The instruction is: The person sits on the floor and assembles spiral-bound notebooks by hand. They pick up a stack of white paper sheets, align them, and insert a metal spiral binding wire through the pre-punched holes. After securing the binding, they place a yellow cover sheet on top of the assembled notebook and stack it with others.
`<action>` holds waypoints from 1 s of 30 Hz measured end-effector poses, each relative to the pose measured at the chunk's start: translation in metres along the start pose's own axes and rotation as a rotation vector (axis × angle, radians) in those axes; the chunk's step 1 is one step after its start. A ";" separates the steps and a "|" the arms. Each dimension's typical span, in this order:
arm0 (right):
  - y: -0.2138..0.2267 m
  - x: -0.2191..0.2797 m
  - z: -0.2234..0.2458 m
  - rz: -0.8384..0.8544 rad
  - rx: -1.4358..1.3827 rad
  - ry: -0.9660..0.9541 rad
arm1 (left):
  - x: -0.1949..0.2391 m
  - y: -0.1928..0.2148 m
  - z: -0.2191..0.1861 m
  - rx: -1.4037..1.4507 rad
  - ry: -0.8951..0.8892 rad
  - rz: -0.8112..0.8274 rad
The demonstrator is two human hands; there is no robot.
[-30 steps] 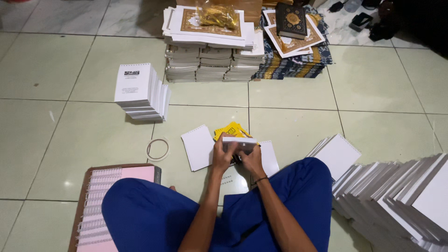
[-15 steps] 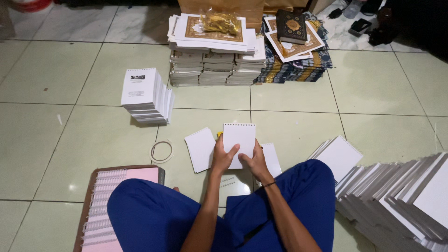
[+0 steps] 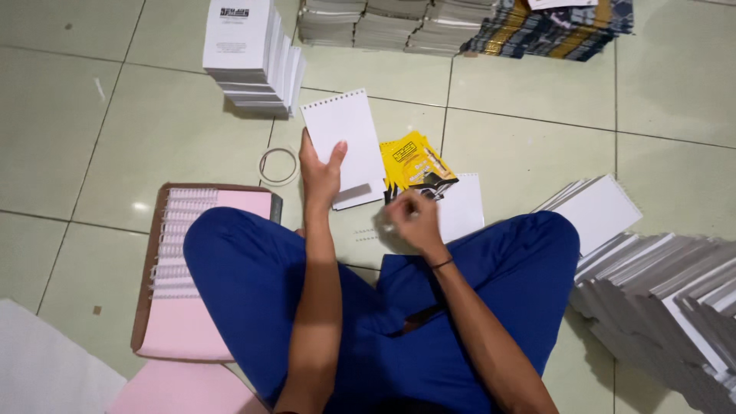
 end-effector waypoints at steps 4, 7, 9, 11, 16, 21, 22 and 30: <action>-0.060 0.020 -0.012 0.444 0.593 0.088 | -0.002 0.012 -0.010 0.019 -0.010 0.000; -0.072 0.022 -0.039 0.526 0.825 0.080 | 0.000 0.009 -0.014 0.058 -0.022 0.041; -0.065 0.023 -0.036 0.598 0.637 -0.084 | 0.002 -0.001 -0.007 0.048 -0.052 0.094; -0.044 0.012 -0.022 0.519 0.453 -0.155 | 0.005 -0.004 -0.025 0.027 -0.023 0.138; 0.026 -0.026 -0.009 0.262 0.045 -0.314 | 0.010 -0.015 -0.011 0.048 -0.007 0.282; 0.087 -0.039 0.032 -0.014 -0.435 -0.320 | 0.017 -0.030 -0.037 0.001 0.024 0.412; 0.094 -0.046 0.033 -0.015 -0.438 -0.308 | 0.017 -0.033 -0.040 0.000 0.012 0.410; 0.124 -0.113 0.012 -0.156 -0.589 -0.206 | 0.033 -0.067 -0.030 -0.045 0.119 0.594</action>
Point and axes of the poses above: each hand's wrist, its own x-axis away from the middle knuckle, its own y-axis out of the back of the hand, z = x × y, the point moved 7 cm from there along -x, towards the middle knuckle, and after that the axes turned 10 degrees about -y, right-handed, at the moved point
